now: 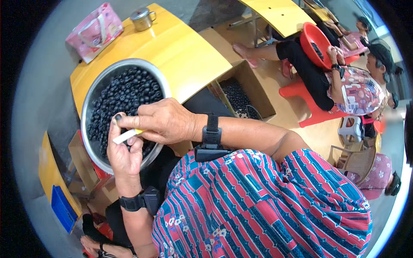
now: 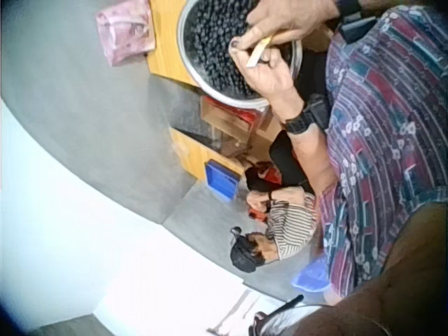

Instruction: Sorting and trimming blueberries using a small knife.

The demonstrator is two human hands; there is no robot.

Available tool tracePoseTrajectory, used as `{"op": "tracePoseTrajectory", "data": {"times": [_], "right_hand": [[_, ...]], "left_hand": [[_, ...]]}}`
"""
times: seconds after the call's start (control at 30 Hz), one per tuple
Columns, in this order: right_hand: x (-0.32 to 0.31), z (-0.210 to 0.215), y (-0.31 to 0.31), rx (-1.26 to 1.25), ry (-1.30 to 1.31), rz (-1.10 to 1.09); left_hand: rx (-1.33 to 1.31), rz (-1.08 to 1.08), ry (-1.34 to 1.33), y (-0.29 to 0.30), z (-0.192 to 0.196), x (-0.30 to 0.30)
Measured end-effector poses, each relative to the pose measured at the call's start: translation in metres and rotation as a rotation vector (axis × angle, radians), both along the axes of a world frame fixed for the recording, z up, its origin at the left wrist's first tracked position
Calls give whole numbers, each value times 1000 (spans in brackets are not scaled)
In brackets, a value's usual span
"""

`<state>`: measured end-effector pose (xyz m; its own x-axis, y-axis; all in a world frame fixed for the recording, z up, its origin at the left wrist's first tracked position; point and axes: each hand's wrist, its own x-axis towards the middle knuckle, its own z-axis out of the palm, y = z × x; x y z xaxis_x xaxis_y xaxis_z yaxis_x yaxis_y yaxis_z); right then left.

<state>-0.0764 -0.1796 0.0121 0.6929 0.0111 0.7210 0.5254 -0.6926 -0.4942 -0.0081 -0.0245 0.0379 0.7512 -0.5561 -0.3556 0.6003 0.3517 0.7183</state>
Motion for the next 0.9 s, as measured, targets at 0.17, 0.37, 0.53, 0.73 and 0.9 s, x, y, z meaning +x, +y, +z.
{"op": "tracePoseTrajectory", "data": {"times": [0.17, 0.37, 0.53, 0.73, 0.9], "right_hand": [[-20, 8, -50, -10, -171, -107], [-58, 34, -109, 243, -112, -522], [-75, 47, -135, 218, -209, -746], [-78, 54, -127, 515, -237, -671], [-62, 42, -128, 337, -119, -696]], "left_hand": [[-141, -313, 32, -29, 14, 3], [-113, -638, 376, -70, -14, 2], [2, -629, 291, -142, -25, -8], [-88, -629, 238, -159, -31, -13], [-162, -715, 111, -131, -9, 1]]}}
